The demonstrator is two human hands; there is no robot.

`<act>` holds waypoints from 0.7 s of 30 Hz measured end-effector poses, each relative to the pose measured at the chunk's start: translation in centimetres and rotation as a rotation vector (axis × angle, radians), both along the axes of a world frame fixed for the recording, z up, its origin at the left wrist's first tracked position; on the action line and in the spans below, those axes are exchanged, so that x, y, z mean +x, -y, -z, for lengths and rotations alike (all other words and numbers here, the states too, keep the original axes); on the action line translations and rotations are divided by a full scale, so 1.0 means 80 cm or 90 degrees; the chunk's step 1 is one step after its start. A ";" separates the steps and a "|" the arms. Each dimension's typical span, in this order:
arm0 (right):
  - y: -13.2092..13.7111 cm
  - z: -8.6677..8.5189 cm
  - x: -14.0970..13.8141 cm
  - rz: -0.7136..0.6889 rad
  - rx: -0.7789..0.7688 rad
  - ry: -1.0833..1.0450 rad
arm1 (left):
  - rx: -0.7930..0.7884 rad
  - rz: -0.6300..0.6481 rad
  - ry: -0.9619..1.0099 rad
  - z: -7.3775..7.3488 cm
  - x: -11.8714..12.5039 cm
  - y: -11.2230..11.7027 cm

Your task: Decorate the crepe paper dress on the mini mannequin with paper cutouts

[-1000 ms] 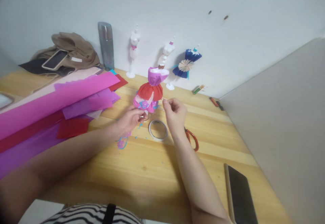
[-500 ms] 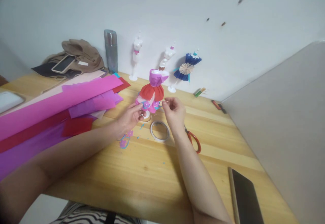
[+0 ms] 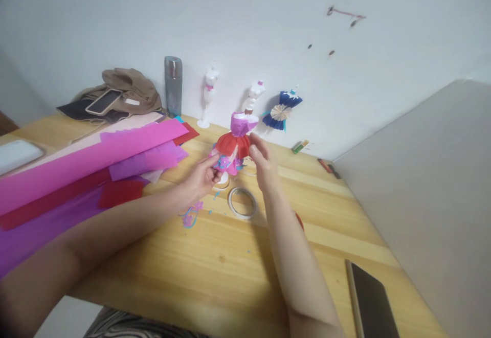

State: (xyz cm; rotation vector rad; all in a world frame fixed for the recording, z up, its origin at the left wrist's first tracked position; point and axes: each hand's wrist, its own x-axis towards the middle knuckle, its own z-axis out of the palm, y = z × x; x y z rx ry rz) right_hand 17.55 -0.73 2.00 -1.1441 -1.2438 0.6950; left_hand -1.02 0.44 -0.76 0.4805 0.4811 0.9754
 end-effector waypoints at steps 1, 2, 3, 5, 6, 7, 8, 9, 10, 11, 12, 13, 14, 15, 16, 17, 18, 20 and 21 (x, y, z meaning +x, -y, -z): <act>-0.005 -0.008 -0.003 -0.030 0.006 0.013 | 0.007 0.008 0.009 0.001 -0.001 0.000; -0.010 -0.016 -0.006 -0.060 0.016 0.032 | 0.013 0.013 0.014 0.002 -0.003 0.001; -0.015 -0.024 -0.011 -0.085 0.027 0.052 | 0.019 0.020 0.016 0.003 -0.004 0.001; -0.023 -0.038 -0.019 -0.112 0.032 0.081 | 0.025 0.033 0.013 0.004 -0.004 0.000; -0.026 -0.043 -0.022 -0.116 0.021 0.088 | 0.026 0.039 0.010 0.005 -0.004 -0.001; -0.029 -0.048 -0.025 -0.115 0.004 0.091 | 0.023 0.040 0.005 0.005 -0.003 -0.003; -0.031 -0.051 -0.026 -0.113 -0.016 0.091 | 0.016 0.037 0.000 0.005 -0.003 -0.004; -0.032 -0.054 -0.028 -0.109 -0.034 0.091 | 0.008 0.033 -0.007 0.005 -0.002 -0.006; -0.033 -0.056 -0.029 -0.104 -0.049 0.090 | -0.004 0.029 -0.014 0.004 -0.002 -0.008; -0.033 -0.057 -0.030 -0.101 -0.060 0.090 | -0.016 0.024 -0.022 0.003 -0.002 -0.010; -0.033 -0.059 -0.031 -0.098 -0.070 0.091 | -0.027 0.020 -0.027 0.002 -0.002 -0.011; -0.032 -0.060 -0.033 -0.095 -0.076 0.093 | -0.036 0.016 -0.029 0.001 -0.003 -0.013; -0.031 -0.061 -0.035 -0.091 -0.079 0.095 | -0.043 0.013 -0.025 0.000 -0.003 -0.014; -0.030 -0.062 -0.038 -0.087 -0.079 0.097 | -0.049 0.009 -0.015 -0.001 -0.004 -0.015; -0.030 -0.064 -0.040 -0.080 -0.077 0.099 | -0.056 0.007 -0.003 -0.002 -0.005 -0.016; -0.029 -0.065 -0.043 -0.068 -0.072 0.100 | -0.062 0.008 0.009 -0.002 -0.006 -0.017; -0.029 -0.066 -0.046 -0.053 -0.068 0.102 | -0.068 0.012 0.018 -0.002 -0.007 -0.018; -0.030 -0.068 -0.051 -0.015 -0.065 0.111 | -0.067 0.023 0.025 -0.001 -0.010 -0.019; -0.030 -0.068 -0.053 0.007 -0.066 0.120 | -0.057 0.028 0.022 0.000 -0.011 -0.018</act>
